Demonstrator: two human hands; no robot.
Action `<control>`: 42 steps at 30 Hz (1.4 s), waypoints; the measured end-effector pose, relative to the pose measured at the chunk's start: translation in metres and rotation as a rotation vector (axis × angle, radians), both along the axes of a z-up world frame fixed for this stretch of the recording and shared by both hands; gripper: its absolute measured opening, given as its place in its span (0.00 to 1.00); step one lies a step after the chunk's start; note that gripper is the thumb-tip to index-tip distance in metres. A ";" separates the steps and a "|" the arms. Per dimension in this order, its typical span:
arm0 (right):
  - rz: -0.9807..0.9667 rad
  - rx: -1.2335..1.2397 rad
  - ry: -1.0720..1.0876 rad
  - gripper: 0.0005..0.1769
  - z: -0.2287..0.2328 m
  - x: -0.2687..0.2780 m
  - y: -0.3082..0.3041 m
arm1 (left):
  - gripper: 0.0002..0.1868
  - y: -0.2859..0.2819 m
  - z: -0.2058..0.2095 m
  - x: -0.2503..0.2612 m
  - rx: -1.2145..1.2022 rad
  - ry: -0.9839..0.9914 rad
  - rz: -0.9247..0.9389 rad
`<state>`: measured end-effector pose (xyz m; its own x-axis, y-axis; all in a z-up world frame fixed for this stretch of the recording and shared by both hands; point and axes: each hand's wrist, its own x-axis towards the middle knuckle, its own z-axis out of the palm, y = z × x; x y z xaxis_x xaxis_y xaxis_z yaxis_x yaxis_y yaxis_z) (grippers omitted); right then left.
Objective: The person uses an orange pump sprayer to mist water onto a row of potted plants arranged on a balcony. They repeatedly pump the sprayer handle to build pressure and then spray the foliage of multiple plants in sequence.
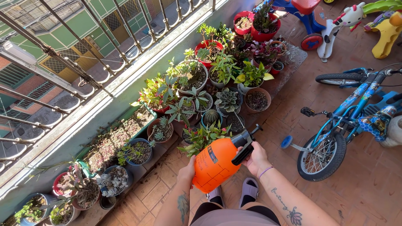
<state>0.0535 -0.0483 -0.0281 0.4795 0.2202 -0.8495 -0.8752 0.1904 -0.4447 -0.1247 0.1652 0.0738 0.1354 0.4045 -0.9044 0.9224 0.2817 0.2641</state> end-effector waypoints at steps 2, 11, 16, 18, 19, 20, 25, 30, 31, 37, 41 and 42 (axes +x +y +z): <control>0.001 0.001 -0.002 0.25 -0.001 0.001 0.001 | 0.65 0.000 -0.004 0.000 0.005 0.003 0.004; -0.006 0.005 -0.010 0.25 -0.005 0.004 -0.003 | 0.65 -0.005 0.001 0.003 0.020 0.013 -0.013; -0.021 0.004 -0.015 0.27 -0.008 0.009 -0.013 | 0.64 -0.009 -0.001 0.011 0.019 0.026 -0.035; -0.040 0.007 -0.023 0.27 -0.010 0.012 -0.018 | 0.65 -0.011 -0.007 0.015 0.026 0.009 -0.016; -0.043 0.008 -0.023 0.27 -0.010 0.014 -0.021 | 0.65 -0.013 -0.003 0.018 0.027 0.008 -0.019; -0.047 0.007 -0.025 0.27 -0.010 0.017 -0.023 | 0.64 -0.014 0.001 0.021 0.020 0.005 -0.028; -0.061 0.003 -0.032 0.28 -0.009 0.031 -0.034 | 0.67 -0.025 0.013 0.037 0.011 -0.003 -0.095; -0.032 0.002 -0.044 0.25 -0.006 0.052 -0.050 | 0.67 -0.042 -0.006 0.049 -0.008 -0.031 -0.058; -0.019 0.003 -0.047 0.25 -0.007 0.058 -0.054 | 0.67 -0.047 -0.009 0.052 -0.007 -0.033 -0.045; 0.083 0.004 -0.029 0.24 -0.016 0.104 -0.089 | 0.65 -0.095 -0.012 0.078 0.014 -0.038 0.061; 0.181 -0.001 -0.027 0.22 -0.031 0.148 -0.115 | 0.67 -0.146 -0.005 0.097 0.024 -0.026 0.127; 0.211 0.000 -0.023 0.22 -0.032 0.158 -0.121 | 0.68 -0.159 -0.007 0.101 0.020 -0.021 0.152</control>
<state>0.2110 -0.1691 -0.0603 0.4424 0.3178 -0.8386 -0.8851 0.0038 -0.4655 -0.0234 0.0061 0.0669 0.0899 0.4396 -0.8937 0.8638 0.4123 0.2897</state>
